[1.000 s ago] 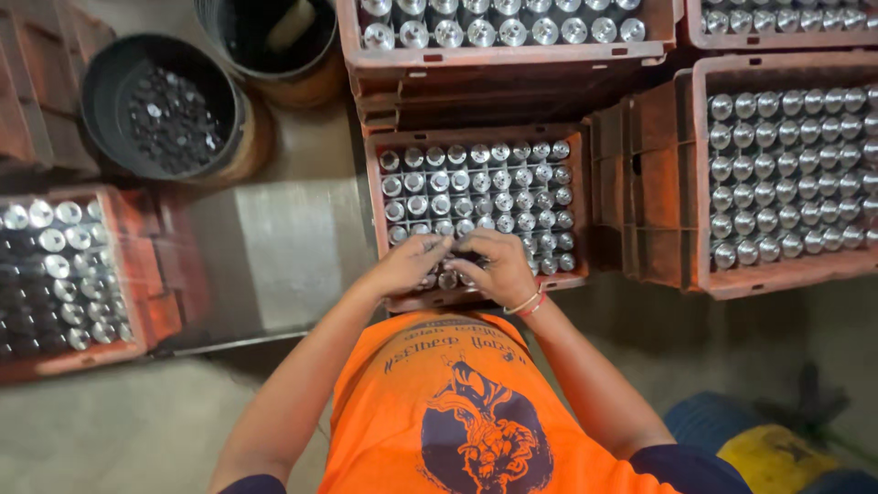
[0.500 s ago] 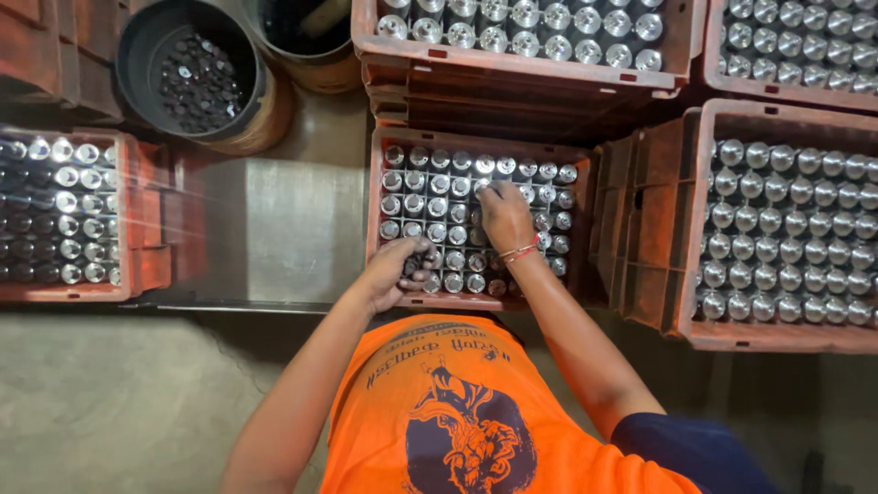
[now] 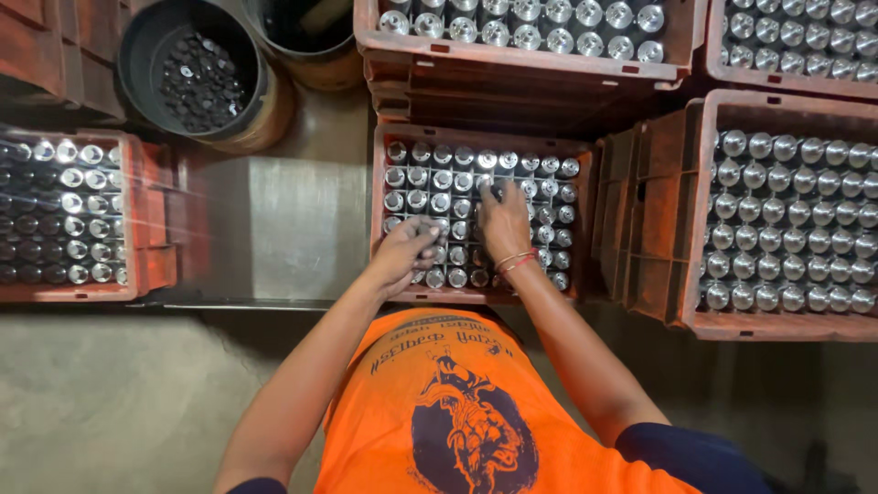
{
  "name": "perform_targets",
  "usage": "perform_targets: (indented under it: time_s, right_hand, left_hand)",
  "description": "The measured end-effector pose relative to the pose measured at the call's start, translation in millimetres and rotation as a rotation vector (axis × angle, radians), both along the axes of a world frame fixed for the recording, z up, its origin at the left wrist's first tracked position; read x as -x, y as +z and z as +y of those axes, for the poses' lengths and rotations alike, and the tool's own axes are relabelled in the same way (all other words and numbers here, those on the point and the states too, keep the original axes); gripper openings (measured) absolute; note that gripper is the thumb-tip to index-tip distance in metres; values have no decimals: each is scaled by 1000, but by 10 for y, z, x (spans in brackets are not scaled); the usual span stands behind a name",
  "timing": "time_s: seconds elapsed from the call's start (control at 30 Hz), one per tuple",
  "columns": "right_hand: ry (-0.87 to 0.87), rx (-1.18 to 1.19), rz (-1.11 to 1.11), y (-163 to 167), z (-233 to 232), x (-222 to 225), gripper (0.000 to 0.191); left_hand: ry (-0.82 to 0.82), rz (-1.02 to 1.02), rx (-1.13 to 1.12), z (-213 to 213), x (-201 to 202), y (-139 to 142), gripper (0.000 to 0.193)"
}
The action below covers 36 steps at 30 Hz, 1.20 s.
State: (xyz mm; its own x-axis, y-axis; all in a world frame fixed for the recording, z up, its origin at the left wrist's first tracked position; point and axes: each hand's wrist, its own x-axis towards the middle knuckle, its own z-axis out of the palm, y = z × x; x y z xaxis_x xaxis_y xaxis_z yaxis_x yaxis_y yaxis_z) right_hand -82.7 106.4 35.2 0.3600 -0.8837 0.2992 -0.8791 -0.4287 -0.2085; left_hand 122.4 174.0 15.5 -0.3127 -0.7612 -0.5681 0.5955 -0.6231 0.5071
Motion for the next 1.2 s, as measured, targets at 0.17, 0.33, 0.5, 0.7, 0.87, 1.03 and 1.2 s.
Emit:
perform_targets:
  time_s: [0.17, 0.33, 0.5, 0.7, 0.87, 1.03, 1.2]
  right_hand:
    - [-327, -809, -725, 204, 208, 15, 24]
    - [-339, -1007, -1070, 216, 357, -79, 16]
    - [-456, -760, -787, 159, -75, 9, 13]
    - [-54, -6, -313, 73, -706, 100, 7]
    - [52, -28, -153, 20, -591, 42, 11]
    - [109, -68, -12, 15, -561, 24, 31]
    - [86, -75, -35, -26, -512, -11, 33]
  left_hand:
    - [-58, -204, 228, -129, 163, 178, 7]
    - [-188, -620, 435, -164, 115, 355, 12]
    - [19, -367, 169, -182, 64, 244, 17]
    - [-7, -179, -130, -102, -63, -17, 20]
    - [-17, -121, -36, -32, -127, -136, 23]
    - [-157, -405, 6, -79, -39, -169, 24]
    - [-146, -333, 18, -173, 78, -37, 26]
